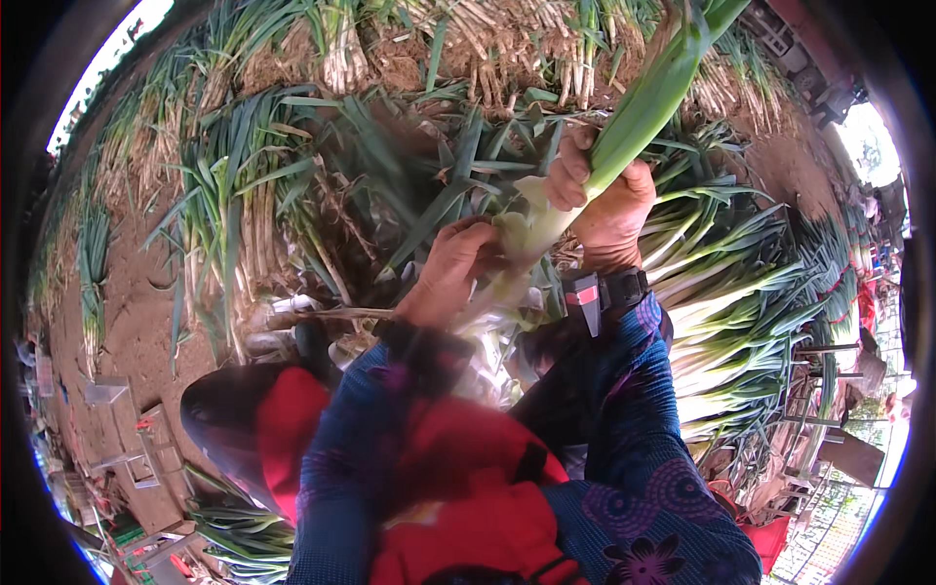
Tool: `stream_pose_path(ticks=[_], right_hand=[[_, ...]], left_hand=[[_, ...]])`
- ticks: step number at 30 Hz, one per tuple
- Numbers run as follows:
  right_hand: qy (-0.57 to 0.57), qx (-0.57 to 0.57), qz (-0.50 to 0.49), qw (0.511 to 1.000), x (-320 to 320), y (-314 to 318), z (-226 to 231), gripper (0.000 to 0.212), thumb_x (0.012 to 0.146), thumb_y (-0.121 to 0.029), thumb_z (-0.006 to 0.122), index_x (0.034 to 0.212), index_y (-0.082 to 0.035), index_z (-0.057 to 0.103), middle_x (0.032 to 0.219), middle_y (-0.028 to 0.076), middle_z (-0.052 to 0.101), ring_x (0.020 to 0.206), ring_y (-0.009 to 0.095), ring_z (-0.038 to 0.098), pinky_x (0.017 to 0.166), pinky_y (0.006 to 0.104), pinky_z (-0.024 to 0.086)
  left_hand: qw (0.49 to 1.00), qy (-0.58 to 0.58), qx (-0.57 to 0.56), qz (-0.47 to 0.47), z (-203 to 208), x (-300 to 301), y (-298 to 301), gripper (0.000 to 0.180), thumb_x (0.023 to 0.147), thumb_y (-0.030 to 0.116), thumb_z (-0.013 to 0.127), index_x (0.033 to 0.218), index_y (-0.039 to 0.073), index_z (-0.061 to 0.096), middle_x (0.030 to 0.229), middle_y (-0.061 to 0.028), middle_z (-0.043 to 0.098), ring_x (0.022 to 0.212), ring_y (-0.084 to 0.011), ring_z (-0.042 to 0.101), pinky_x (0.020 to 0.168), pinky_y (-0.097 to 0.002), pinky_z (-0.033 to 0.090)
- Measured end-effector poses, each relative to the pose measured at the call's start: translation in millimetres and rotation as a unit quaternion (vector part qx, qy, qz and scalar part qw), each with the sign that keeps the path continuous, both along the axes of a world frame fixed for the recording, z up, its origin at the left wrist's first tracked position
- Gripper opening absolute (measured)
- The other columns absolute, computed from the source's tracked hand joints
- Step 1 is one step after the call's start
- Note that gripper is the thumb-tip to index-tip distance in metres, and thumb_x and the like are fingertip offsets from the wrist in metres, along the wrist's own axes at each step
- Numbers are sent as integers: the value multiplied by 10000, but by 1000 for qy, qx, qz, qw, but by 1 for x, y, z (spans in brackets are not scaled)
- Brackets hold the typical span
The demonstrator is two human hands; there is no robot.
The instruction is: The person peels the outer layers from a leek by hand, wraps a plastic strip around the white part, and places it onto a pile. This process is repeated with other leeks, one at a time, while the person occasionally moves aside loose leaves to reach more leeks.
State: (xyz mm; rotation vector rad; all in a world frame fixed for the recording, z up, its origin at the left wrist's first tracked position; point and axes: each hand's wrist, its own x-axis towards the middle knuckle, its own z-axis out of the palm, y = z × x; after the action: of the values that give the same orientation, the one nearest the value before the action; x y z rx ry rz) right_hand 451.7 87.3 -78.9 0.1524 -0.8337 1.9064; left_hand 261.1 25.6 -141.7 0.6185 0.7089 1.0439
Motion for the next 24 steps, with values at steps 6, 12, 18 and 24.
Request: stream_pose_path(ticks=[6, 12, 18, 24], right_hand=[[-22, -18, -85, 996, -5, -6, 4, 434, 793, -340, 571, 1023, 18, 487, 784, 65, 441, 595, 166, 420, 552, 305, 334], [-2, -22, -60, 998, -8, -1, -3, 467, 780, -374, 563, 1044, 10, 535, 789, 90, 482, 626, 211, 435, 603, 348, 351], [11, -35, -22, 999, -14, 0, 0, 469, 768, -386, 576, 1021, 5, 525, 753, 87, 477, 620, 212, 448, 580, 340, 359], [-29, 15, 36, 999, -20, -3, 4, 486, 763, -401, 579, 1017, 7, 510, 735, 93, 476, 588, 217, 465, 548, 333, 374]], left_hand=[[991, 50, 124, -4, 12, 14, -22, 433, 912, 294, 620, 1240, 27, 528, 1108, -27, 593, 956, -99, 556, 806, -266, 455], [987, 57, 144, 39, 15, 41, -13, 427, 901, 250, 652, 1232, 9, 530, 1000, -5, 607, 882, -56, 540, 753, -215, 452], [987, 22, 99, 124, -6, 49, -6, 232, 885, 173, 651, 1043, 5, 618, 884, -3, 603, 793, -54, 536, 692, -230, 466], [784, 508, 299, 194, -23, 49, 0, 182, 735, 42, 666, 898, 14, 589, 873, -100, 622, 762, -210, 610, 673, -295, 474]])
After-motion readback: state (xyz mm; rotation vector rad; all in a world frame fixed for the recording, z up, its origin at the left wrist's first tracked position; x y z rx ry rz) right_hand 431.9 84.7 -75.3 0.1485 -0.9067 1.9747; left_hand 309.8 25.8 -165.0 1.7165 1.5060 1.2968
